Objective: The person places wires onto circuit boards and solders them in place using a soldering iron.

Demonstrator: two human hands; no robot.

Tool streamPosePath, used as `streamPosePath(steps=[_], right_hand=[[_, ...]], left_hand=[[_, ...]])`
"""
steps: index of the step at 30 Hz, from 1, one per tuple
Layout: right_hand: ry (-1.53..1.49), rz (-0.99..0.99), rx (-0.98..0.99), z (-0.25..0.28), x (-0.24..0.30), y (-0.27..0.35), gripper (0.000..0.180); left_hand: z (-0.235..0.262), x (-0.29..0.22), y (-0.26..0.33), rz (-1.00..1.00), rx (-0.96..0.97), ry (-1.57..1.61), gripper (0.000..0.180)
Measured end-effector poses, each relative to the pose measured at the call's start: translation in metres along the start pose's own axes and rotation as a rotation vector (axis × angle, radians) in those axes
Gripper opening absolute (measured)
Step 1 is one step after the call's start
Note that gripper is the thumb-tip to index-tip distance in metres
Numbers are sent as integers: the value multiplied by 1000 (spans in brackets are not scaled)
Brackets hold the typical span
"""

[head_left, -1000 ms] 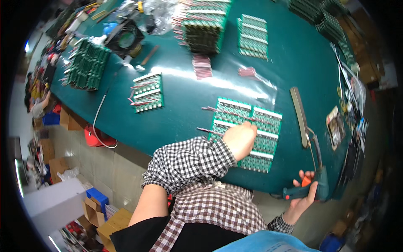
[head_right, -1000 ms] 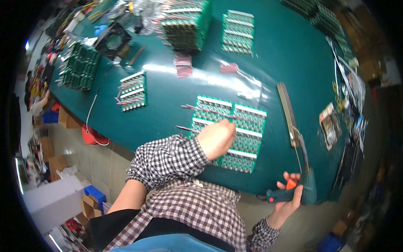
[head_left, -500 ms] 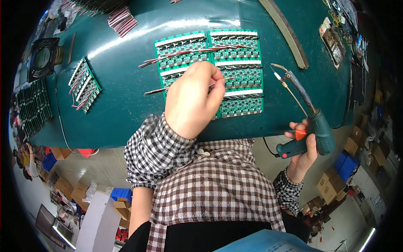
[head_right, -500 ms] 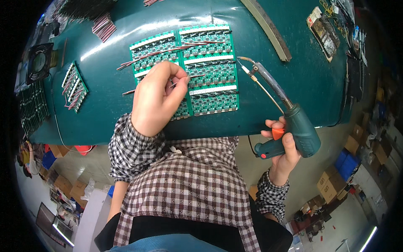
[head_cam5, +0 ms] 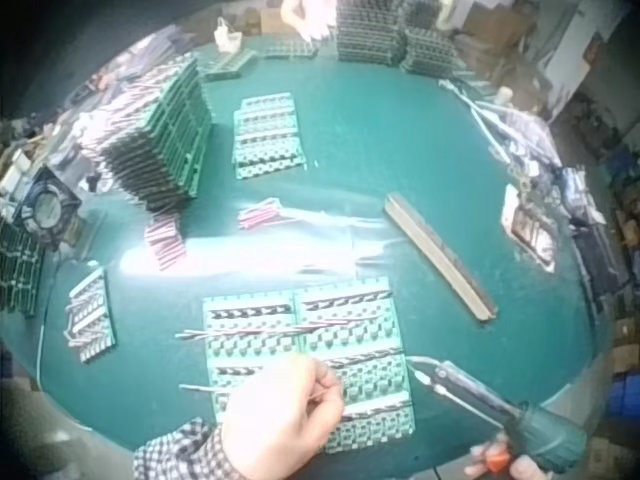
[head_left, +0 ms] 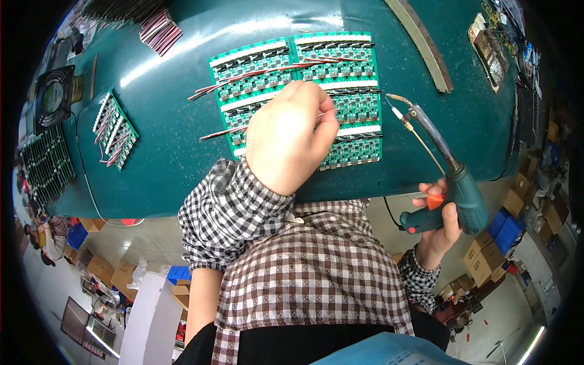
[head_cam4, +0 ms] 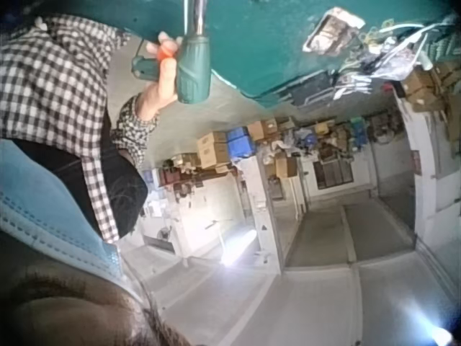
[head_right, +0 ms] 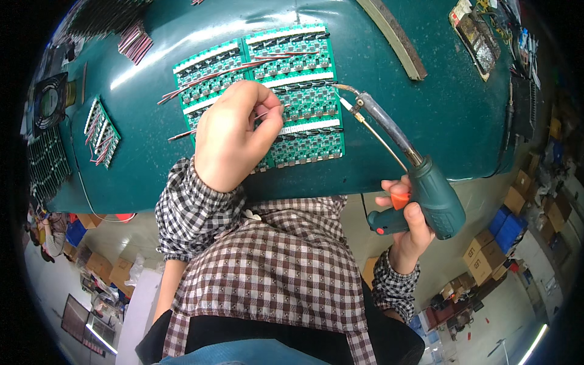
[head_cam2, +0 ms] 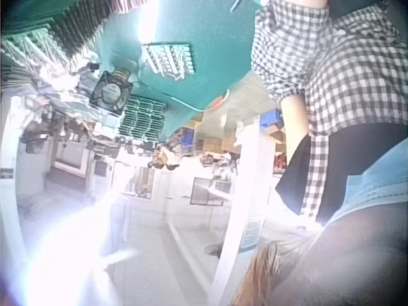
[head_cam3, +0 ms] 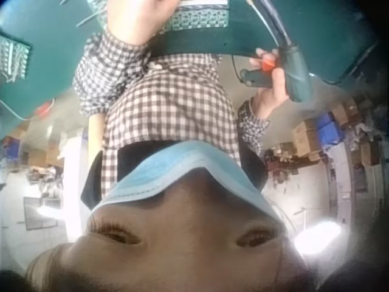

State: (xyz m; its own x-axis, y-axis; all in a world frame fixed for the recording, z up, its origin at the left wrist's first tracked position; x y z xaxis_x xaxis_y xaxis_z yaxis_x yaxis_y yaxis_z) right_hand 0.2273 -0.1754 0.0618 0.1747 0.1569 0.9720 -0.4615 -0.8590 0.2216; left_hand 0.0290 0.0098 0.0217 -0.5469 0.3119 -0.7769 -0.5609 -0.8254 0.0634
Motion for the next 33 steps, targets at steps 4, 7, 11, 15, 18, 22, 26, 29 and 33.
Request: streamPosePath(steps=[4,7,11,15,18,22,26,29,33], right_hand=[[29,-16,-2,-4,3,0,47],[13,-47,-63,-6,5,2,48],[47,-86,-61,-8,6,3,48],[75,-75,-64,-10,6,3,48],[70,-70,-66,-10,6,3,47],[84,-77,-77,-12,7,3,47],[112,-69,-61,-12,7,3,47],[120,-66,-55,-13,7,3,47],[115,-72,-69,-15,9,6,45]], left_hand=[[-7,-6,-5,-66,-36,-27,10],[-14,-2,-7,-67,-53,-109,10],[-15,0,-8,-53,-53,-107,10],[-10,6,-10,-5,17,131,10],[-2,12,-10,118,79,324,8],[-1,11,-11,170,87,362,8],[-7,6,-8,19,-48,205,9],[-14,-3,-7,-90,-82,105,10],[-21,2,-8,-80,-107,-46,11]])
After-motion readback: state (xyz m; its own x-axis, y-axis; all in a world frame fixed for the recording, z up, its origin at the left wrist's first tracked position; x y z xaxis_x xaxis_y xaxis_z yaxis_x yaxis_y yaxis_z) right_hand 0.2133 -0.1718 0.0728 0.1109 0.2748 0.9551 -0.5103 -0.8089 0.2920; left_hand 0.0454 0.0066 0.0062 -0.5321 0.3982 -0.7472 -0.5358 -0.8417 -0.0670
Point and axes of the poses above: each hand's wrist, its own y-axis away from the middle knuckle, its own z-axis out of the back of the hand, x = y × z, the point moved 1 cm from there along -y, towards the middle knuckle, and after that the axes turned 6 degrees about x, right-handed, at the moved point
